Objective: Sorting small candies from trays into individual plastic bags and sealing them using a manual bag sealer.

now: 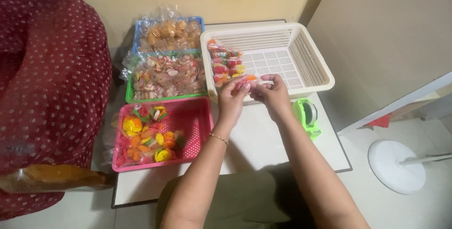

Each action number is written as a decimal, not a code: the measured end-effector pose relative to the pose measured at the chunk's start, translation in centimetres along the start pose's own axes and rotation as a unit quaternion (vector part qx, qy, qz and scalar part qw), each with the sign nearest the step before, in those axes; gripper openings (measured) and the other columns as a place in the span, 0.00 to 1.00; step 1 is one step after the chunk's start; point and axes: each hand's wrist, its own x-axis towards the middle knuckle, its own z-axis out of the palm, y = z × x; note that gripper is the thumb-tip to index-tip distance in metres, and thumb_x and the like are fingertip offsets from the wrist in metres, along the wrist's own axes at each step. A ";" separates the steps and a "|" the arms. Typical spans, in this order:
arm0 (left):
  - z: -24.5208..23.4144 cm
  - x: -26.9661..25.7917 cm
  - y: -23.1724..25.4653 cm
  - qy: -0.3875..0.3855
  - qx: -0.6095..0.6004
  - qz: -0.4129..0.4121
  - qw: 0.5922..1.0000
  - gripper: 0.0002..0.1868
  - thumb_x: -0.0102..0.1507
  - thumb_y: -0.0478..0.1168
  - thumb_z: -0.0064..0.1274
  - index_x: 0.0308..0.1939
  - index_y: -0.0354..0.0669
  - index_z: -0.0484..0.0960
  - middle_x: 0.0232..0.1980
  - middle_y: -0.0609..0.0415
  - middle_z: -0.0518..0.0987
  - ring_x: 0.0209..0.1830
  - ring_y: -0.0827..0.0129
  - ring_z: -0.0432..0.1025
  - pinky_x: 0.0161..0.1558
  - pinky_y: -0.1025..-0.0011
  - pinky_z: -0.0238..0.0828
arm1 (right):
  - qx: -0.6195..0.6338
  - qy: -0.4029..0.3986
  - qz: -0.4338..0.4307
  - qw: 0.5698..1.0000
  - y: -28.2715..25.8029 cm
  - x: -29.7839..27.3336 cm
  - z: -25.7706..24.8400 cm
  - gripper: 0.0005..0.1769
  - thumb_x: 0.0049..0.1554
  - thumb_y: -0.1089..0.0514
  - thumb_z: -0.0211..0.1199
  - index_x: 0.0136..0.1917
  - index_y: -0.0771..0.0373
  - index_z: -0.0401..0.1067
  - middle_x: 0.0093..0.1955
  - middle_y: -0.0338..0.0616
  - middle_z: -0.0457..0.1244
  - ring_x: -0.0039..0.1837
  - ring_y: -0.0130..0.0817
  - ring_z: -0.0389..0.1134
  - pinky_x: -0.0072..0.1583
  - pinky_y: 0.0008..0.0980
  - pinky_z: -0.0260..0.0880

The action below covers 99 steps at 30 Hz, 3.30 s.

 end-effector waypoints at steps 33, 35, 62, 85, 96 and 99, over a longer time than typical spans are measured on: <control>-0.7 -0.1 2.5 -0.030 -0.061 -0.103 0.992 0.33 0.65 0.61 0.50 0.70 0.49 0.74 0.72 0.38 0.65 0.69 0.50 0.65 0.62 0.60 0.67 | -0.005 -0.054 -0.068 0.996 1.2 -1.5 2.4 0.42 0.51 0.62 0.75 0.71 0.68 0.54 0.67 0.58 0.56 0.67 0.48 0.62 0.61 0.45 0.72; -0.3 -0.2 1.7 -0.031 -0.025 -0.052 0.998 0.30 0.65 0.59 0.53 0.66 0.47 0.78 0.65 0.42 0.70 0.66 0.53 0.67 0.63 0.62 0.67 | 0.009 -0.053 -0.066 0.996 1.9 -0.7 1.9 0.40 0.52 0.63 0.74 0.70 0.68 0.54 0.65 0.57 0.58 0.63 0.45 0.64 0.60 0.43 0.74; -3.0 1.3 0.5 -0.050 -0.068 -0.097 0.992 0.25 0.52 0.42 0.75 0.49 0.37 0.85 0.43 0.55 0.82 0.42 0.77 0.75 0.42 0.76 0.80 | 0.054 -0.139 0.016 0.989 1.8 0.5 -1.1 0.26 0.53 0.60 0.73 0.63 0.69 0.72 0.53 0.53 0.67 0.55 0.43 0.72 0.58 0.40 0.75; -1.9 2.9 -7.1 -0.092 0.164 -0.093 0.978 0.25 0.58 0.45 0.65 0.60 0.54 0.83 0.53 0.57 0.85 0.43 0.74 0.78 0.46 0.76 0.76 | -0.317 -0.069 0.029 0.946 0.5 3.1 -2.2 0.30 0.47 0.64 0.76 0.64 0.54 0.76 0.52 0.61 0.67 0.43 0.42 0.75 0.45 0.33 0.78; -6.4 4.7 -1.7 -0.037 0.109 -0.117 0.986 0.22 0.70 0.51 0.49 0.61 0.43 0.81 0.66 0.41 0.76 0.69 0.52 0.68 0.69 0.57 0.63 | -0.320 -0.081 -0.027 0.944 4.7 6.4 0.7 0.31 0.48 0.58 0.77 0.64 0.42 0.73 0.63 0.49 0.68 0.57 0.51 0.73 0.61 0.41 0.74; -8.2 5.3 -2.6 -0.053 0.212 -0.142 0.965 0.25 0.70 0.61 0.42 0.59 0.53 0.83 0.59 0.50 0.81 0.66 0.59 0.71 0.67 0.60 0.66 | -0.375 -0.125 -0.032 0.918 5.6 5.5 3.3 0.29 0.51 0.57 0.74 0.65 0.40 0.73 0.64 0.46 0.68 0.59 0.49 0.73 0.63 0.44 0.73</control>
